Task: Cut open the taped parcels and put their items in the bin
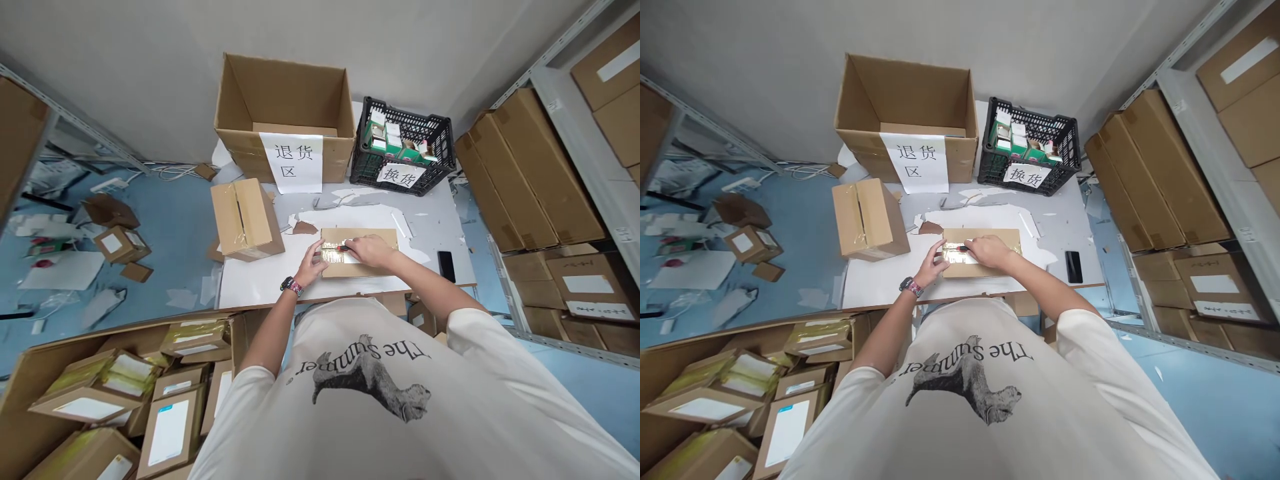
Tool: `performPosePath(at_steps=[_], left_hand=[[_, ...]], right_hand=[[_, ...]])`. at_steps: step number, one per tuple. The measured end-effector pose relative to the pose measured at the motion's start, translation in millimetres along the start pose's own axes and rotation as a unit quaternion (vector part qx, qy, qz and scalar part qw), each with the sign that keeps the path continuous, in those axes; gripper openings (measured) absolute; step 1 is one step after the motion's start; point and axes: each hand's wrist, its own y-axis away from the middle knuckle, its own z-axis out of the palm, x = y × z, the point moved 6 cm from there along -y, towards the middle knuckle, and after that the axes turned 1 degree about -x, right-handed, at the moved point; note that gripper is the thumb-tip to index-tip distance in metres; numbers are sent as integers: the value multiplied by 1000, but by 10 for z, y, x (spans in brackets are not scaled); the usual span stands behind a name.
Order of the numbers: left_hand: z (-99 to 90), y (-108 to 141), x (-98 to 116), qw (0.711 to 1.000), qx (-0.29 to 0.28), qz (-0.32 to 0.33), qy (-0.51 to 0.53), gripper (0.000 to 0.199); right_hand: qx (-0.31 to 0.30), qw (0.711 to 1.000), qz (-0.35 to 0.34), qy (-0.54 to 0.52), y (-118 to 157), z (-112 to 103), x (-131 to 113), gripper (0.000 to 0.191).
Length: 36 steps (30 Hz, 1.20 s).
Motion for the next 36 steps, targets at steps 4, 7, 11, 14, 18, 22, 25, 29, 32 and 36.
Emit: performPosePath(at_steps=[4, 7, 11, 14, 18, 22, 25, 29, 32, 36], left_hand=[[13, -2, 9, 1000, 6, 4, -24, 92], [23, -3, 11, 999, 4, 14, -47, 90], [38, -8, 4, 993, -13, 34, -115, 85], [34, -17, 3, 988, -9, 47, -146, 80], [40, -18, 11, 984, 0, 62, -165, 77], [68, -7, 10, 980, 12, 73, -186, 76], [91, -2, 9, 975, 26, 87, -204, 75], [102, 1, 2, 972, 29, 93, -214, 75], [96, 4, 0, 972, 28, 97, -214, 73], [88, 10, -2, 972, 37, 110, -204, 72]], right_hand=[[-3, 1000, -21, -2, -55, -99, 5, 29], [-15, 999, -32, 40, -78, -154, -27, 31], [-42, 993, -49, 99, -111, -184, -116, 38], [-53, 991, -45, 111, -125, -203, -150, 39], [-68, 990, -39, 114, -102, -235, -139, 38], [-91, 987, -28, 131, -63, -217, -77, 38], [-96, 986, -40, 134, -39, -163, -63, 36], [-107, 984, -23, 138, 32, -111, 8, 34], [-139, 979, 12, 151, 167, -96, 157, 36], [-169, 973, 46, 152, 432, -113, 389, 36]])
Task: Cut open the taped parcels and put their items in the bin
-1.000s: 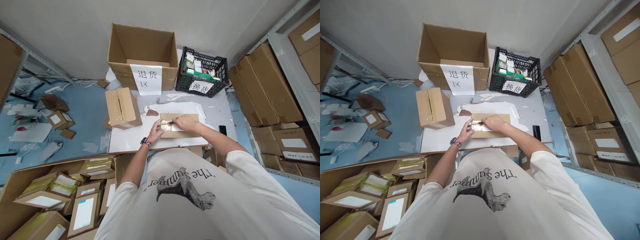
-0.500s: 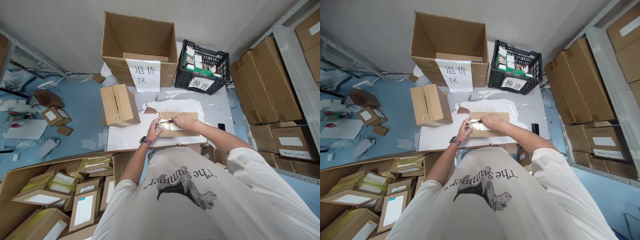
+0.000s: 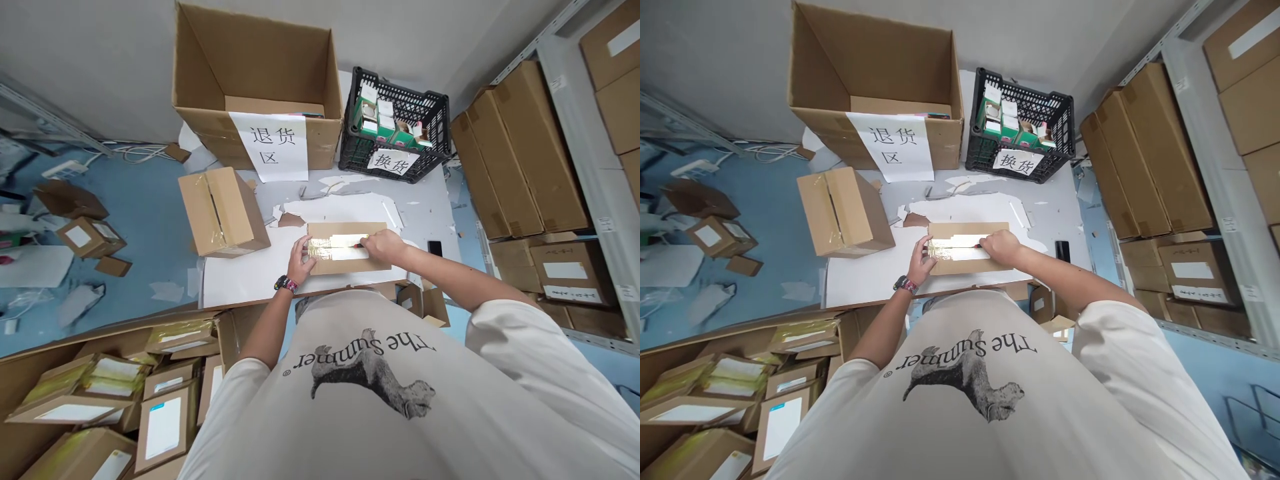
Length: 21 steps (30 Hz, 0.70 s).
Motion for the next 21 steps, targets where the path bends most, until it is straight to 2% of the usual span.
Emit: performPosePath(at_steps=[6, 11, 15, 21], left_hand=[[-1, 15, -4, 1000, 1, -3, 5, 74], [-36, 27, -4, 1000, 2, -16, 1, 74], [-51, 34, -18, 1000, -1, -24, -4, 75], [-76, 31, -19, 999, -4, -45, -21, 79]], right_hand=[[-3, 1000, 24, -19, 314, 177, 271, 39], [-32, 997, 72, -20, 525, 513, 687, 34], [-20, 997, 72, -28, 707, 730, 1000, 35], [0, 996, 74, -51, 816, 827, 1113, 37]])
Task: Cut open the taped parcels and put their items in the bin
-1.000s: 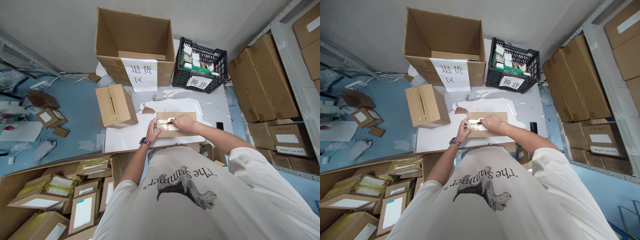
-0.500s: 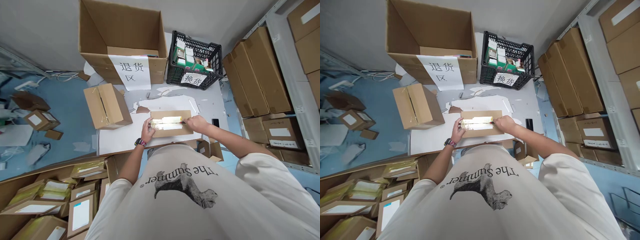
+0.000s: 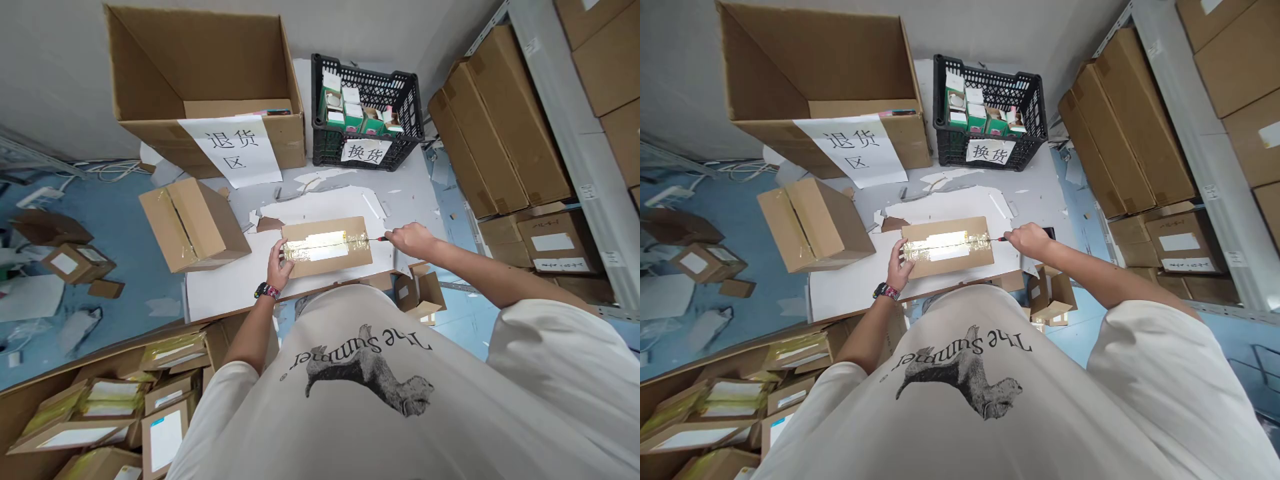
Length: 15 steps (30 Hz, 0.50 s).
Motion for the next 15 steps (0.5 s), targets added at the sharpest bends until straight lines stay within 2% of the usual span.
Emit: performPosePath(at_steps=[12, 15], left_hand=[[-91, -6, 188, 999, -4, -30, -35, 79], [-153, -8, 238, 997, -19, -25, -66, 79]], right_hand=[[22, 1000, -22, -4, 87, -68, -27, 37], [13, 1000, 4, 9, 152, 21, 128, 38]])
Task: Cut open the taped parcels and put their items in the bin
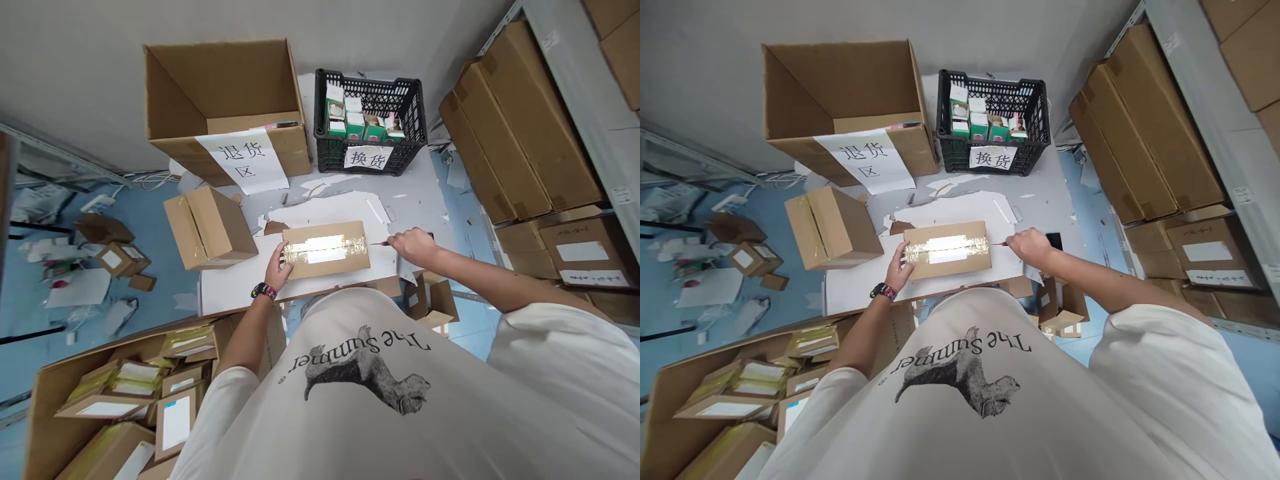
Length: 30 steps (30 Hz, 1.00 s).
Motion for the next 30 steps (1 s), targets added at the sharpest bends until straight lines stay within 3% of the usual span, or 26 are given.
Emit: performPosePath(at_steps=[4, 7, 10, 14, 17, 19, 25, 27, 30], left_hand=[[-162, -8, 217, 994, 29, 33, -105, 73], [-108, -58, 592, 978, 73, 86, -174, 64], [359, -162, 1030, 974, -10, 151, -168, 59], [1074, -267, 1408, 962, -84, 185, -181, 60], [1359, -284, 1468, 962, -70, 176, -195, 58], [1444, -279, 1451, 965, -51, 164, -199, 54], [1600, -380, 1368, 970, -12, 100, -220, 37], [1647, -404, 1369, 971, -15, 98, -216, 34], [1659, -362, 1406, 970, -6, 121, -209, 33]], right_hand=[[-30, 999, 44, -7, 165, 295, 364, 37], [28, 994, 56, -93, 159, 411, 444, 35], [97, 964, 84, -233, -102, 401, 299, 42], [168, 892, 84, -412, -707, 263, -30, 57], [153, 873, 61, -459, -1097, 218, -201, 91], [132, 880, 64, -452, -1245, 244, -253, 95], [123, 884, 78, -443, -1345, 369, -335, 78], [134, 868, 60, -474, -1346, 384, -322, 72], [140, 818, 35, -557, -1286, 448, -184, 51]])
